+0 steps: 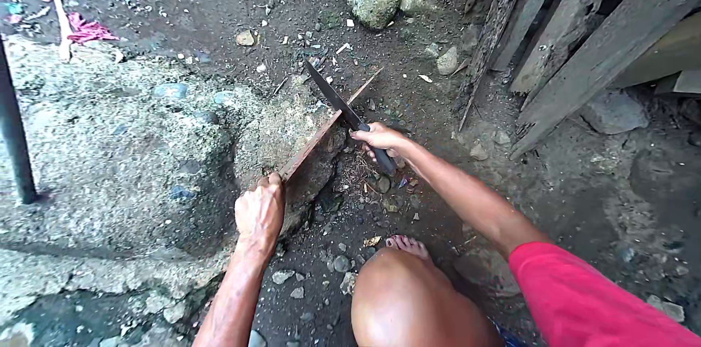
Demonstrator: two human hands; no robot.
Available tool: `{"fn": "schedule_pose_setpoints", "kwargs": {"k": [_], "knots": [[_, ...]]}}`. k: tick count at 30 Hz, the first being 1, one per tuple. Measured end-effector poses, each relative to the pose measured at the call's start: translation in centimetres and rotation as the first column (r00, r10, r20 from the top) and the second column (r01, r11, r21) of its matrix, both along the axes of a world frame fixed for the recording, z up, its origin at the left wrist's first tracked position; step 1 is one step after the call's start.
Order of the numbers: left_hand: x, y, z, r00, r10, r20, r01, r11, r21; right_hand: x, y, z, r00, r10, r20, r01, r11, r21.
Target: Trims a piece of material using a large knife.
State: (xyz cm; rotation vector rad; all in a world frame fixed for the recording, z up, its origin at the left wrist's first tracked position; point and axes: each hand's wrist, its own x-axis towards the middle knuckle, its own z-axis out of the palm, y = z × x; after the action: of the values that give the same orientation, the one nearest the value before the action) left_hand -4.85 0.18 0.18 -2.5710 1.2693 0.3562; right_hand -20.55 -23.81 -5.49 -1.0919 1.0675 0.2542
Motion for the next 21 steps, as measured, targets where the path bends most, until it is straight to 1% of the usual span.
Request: {"fn": "schedule_pose_setpoints", "kwargs": {"k": [1, 2, 3, 4, 5, 6, 8, 9, 10, 11, 12, 13, 14, 15, 17, 19, 21], "knots": [[0.0, 0.3, 0.0, 1.000, -0.004, 0.009, 0.004, 1.000, -0.029, 0.0, -0.2, 0.5, 1.000, 0.002, 0.024, -0.002, 1.000, 0.009], [0.1, 0.6, 0.1, 1.000, 0.000, -0.003, 0.000, 0.998, -0.055, -0.1, -0.3, 0.9, 0.999, 0.019, 0.047, -0.018, 0.999, -0.034], [0.4, 0.8, 0.4, 0.999, 0.001, -0.040, -0.004, 0.996, -0.085, -0.3, -0.3, 1.0, 0.996, 0.058, 0.071, -0.047, 0.988, -0.144], [1.1, 1.0, 0.8, 0.995, -0.007, -0.100, -0.006, 0.992, -0.129, -0.5, -0.3, 0.7, 0.989, 0.122, 0.080, -0.091, 0.946, -0.310], [2.0, 1.2, 1.2, 0.982, -0.010, -0.190, -0.023, 0.985, -0.171, -0.9, -0.5, 0.4, 0.980, 0.187, 0.063, -0.134, 0.865, -0.484], [3.1, 1.5, 1.5, 0.962, -0.031, -0.270, -0.031, 0.974, -0.223, -1.4, -0.4, 0.0, 0.971, 0.232, 0.052, -0.150, 0.768, -0.622], [5.5, 2.2, 1.8, 0.884, -0.049, -0.464, -0.097, 0.953, -0.287, -2.4, -0.1, -1.4, 0.959, 0.265, 0.102, -0.072, 0.574, -0.815], [6.3, 2.5, 2.1, 0.814, -0.030, -0.580, -0.159, 0.949, -0.271, -2.9, 0.0, -2.2, 0.950, 0.278, 0.144, -0.010, 0.486, -0.874], [6.8, 2.9, 2.2, 0.724, 0.004, -0.690, -0.227, 0.945, -0.233, -3.5, -0.1, -2.9, 0.939, 0.292, 0.181, 0.047, 0.413, -0.909], [6.9, 3.3, 2.2, 0.630, 0.030, -0.776, -0.298, 0.932, -0.206, -3.9, -0.2, -3.4, 0.931, 0.300, 0.209, 0.090, 0.365, -0.927], [6.8, 3.8, 2.0, 0.567, 0.043, -0.823, -0.349, 0.917, -0.193, -4.1, -0.2, -3.5, 0.925, 0.301, 0.233, 0.118, 0.355, -0.927], [6.7, 4.1, 1.9, 0.570, 0.043, -0.820, -0.359, 0.912, -0.201, -4.3, -0.1, -3.3, 0.925, 0.290, 0.244, 0.122, 0.382, -0.916], [6.7, 4.3, 1.8, 0.628, 0.039, -0.777, -0.329, 0.918, -0.220, -4.4, 0.0, -2.8, 0.935, 0.263, 0.239, 0.104, 0.439, -0.892], [6.7, 4.2, 1.8, 0.709, 0.036, -0.704, -0.277, 0.933, -0.231, -4.4, 0.3, -2.2, 0.950, 0.229, 0.212, 0.072, 0.501, -0.862], [6.4, 3.3, 1.9, 0.846, 0.036, -0.532, -0.164, 0.967, -0.196, -4.3, 0.7, -1.2, 0.978, 0.164, 0.133, 0.003, 0.620, -0.785], [5.6, 1.9, 2.1, 0.916, 0.061, -0.395, -0.105, 0.990, -0.092, -4.3, 1.1, -0.8, 0.988, 0.134, 0.071, -0.042, 0.691, -0.721], [4.9, 0.7, 2.0, 0.940, 0.082, -0.332, -0.099, 0.994, -0.036, -4.1, 1.4, -0.2, 0.987, 0.141, 0.075, -0.049, 0.718, -0.695]]}}
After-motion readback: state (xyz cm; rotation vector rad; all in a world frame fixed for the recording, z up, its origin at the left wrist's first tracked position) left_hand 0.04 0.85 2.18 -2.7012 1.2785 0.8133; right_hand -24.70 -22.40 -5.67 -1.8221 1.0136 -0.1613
